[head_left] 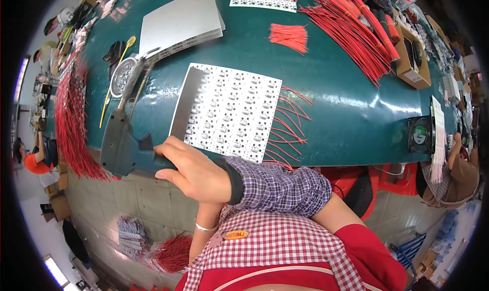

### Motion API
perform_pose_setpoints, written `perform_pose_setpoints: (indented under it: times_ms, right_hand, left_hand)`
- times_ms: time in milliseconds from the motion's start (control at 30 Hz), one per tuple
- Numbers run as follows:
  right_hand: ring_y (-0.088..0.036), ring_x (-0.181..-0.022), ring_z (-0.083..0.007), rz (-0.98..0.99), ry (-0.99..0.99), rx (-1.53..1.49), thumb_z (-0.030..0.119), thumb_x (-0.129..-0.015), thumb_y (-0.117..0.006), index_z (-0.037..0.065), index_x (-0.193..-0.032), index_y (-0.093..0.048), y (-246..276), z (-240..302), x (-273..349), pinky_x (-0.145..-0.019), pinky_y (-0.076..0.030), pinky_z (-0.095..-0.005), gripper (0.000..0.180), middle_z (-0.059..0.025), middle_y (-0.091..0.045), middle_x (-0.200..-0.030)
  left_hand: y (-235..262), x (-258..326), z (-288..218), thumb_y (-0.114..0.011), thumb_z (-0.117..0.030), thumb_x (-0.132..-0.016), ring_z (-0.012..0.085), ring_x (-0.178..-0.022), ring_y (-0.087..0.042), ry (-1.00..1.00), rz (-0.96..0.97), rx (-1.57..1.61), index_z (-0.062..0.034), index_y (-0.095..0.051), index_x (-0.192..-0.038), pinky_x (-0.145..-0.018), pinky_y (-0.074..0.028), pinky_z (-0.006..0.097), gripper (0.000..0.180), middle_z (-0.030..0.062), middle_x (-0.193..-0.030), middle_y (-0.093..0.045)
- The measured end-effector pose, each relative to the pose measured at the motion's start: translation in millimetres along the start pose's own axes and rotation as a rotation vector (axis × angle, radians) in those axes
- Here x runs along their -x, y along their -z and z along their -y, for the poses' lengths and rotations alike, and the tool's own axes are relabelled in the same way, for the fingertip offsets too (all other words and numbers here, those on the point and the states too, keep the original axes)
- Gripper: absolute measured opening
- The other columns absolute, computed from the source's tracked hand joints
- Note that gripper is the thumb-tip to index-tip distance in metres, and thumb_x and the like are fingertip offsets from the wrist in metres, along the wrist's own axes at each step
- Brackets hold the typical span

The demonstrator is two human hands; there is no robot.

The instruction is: The person solders wires onto a circuit board panel using a soldering tool, hands the wired panel to a coworker, and solders wires onto another circuit board panel.

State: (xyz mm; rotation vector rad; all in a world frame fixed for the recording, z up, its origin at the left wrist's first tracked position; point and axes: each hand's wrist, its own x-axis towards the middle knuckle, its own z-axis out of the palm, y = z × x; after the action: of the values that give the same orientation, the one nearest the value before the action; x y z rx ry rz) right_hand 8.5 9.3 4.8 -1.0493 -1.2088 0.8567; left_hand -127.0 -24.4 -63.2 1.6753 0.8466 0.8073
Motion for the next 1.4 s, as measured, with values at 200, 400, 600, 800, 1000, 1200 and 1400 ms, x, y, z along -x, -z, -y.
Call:
perform_pose_setpoints:
  times_ms: [200,400,600,800,1000,1200,1400]
  right_hand:
    - [-0.055,-0.098,-0.0375,-0.182,0.071,0.003,0.009,-0.090,-0.067,-0.007,-0.121,-0.051,24.3,1.5,-14.2,-0.086,-0.047,-0.0395,0.039,-0.0191,-0.052,-0.109]
    - [-0.055,-0.096,-0.0368,-0.129,0.182,0.275,0.005,-0.082,-0.069,-0.007,-0.121,-0.053,35.5,8.0,-10.3,-0.083,-0.048,-0.0400,0.043,-0.0193,-0.053,-0.107]
    - [-0.056,-0.100,-0.0327,0.068,0.179,0.322,0.004,-0.077,-0.065,-0.005,-0.124,-0.055,39.7,17.1,9.1,-0.084,-0.049,-0.0398,0.049,-0.0154,-0.057,-0.108]
    - [-0.064,-0.099,-0.0334,0.123,0.169,0.571,-0.001,-0.081,-0.063,0.000,-0.105,-0.065,164.4,28.4,-4.8,-0.085,-0.053,-0.0411,0.023,-0.0171,-0.065,-0.103]
    - [-0.060,-0.092,-0.0298,-0.318,0.197,1.275,-0.003,-0.079,-0.069,0.002,-0.097,-0.068,310.1,-50.4,-47.0,-0.078,-0.051,-0.0398,0.019,-0.0093,-0.063,-0.093]
    - [-0.059,-0.090,-0.0269,-0.226,0.159,1.324,0.000,-0.076,-0.074,0.003,-0.093,-0.068,320.4,-72.8,-61.8,-0.077,-0.051,-0.0384,0.018,-0.0063,-0.062,-0.091]
    - [-0.057,-0.085,-0.0260,-0.217,0.147,1.380,0.000,-0.077,-0.071,0.004,-0.086,-0.064,321.5,-76.0,-70.5,-0.075,-0.050,-0.0383,0.012,-0.0066,-0.059,-0.086]
  left_hand:
    - [12.0,0.8,-15.6,-0.070,-0.001,-0.086,0.0189,-0.098,-0.067,0.169,-0.041,0.172,0.0080,-0.057,-0.127,-0.087,-0.054,0.033,0.043,0.0129,-0.109,-0.069]
    - [9.0,-16.0,-47.6,-0.065,-0.022,-0.095,0.0229,-0.110,-0.063,0.098,-0.254,0.271,0.0103,-0.048,-0.134,-0.097,-0.050,0.037,0.054,0.0202,-0.123,-0.062]
    - [-13.8,-71.9,-61.4,-0.062,-0.047,-0.094,0.0246,-0.113,-0.058,0.090,-0.395,0.823,0.0051,-0.040,-0.146,-0.100,-0.048,0.038,0.078,0.0156,-0.133,-0.057]
    - [33.5,-99.4,-18.1,-0.054,-0.025,-0.102,0.0197,-0.104,-0.058,0.005,-0.120,1.101,0.0057,-0.032,-0.151,-0.090,-0.051,0.035,0.062,0.0188,-0.141,-0.052]
    - [33.8,-112.7,-25.1,-0.060,-0.007,-0.089,0.0083,-0.072,-0.049,0.135,-0.377,0.691,0.0092,-0.039,-0.147,-0.053,-0.041,0.020,0.064,0.0208,-0.147,-0.047]
    - [35.4,-114.8,-25.2,-0.059,-0.003,-0.089,0.0084,-0.072,-0.048,0.030,-0.302,0.584,0.0105,-0.039,-0.145,-0.052,-0.041,0.017,0.062,0.0213,-0.148,-0.047]
    - [24.9,-126.0,-25.3,-0.059,-0.001,-0.086,0.0090,-0.070,-0.049,0.079,-0.275,0.519,0.0125,-0.040,-0.143,-0.052,-0.041,0.018,0.062,0.0228,-0.145,-0.049]
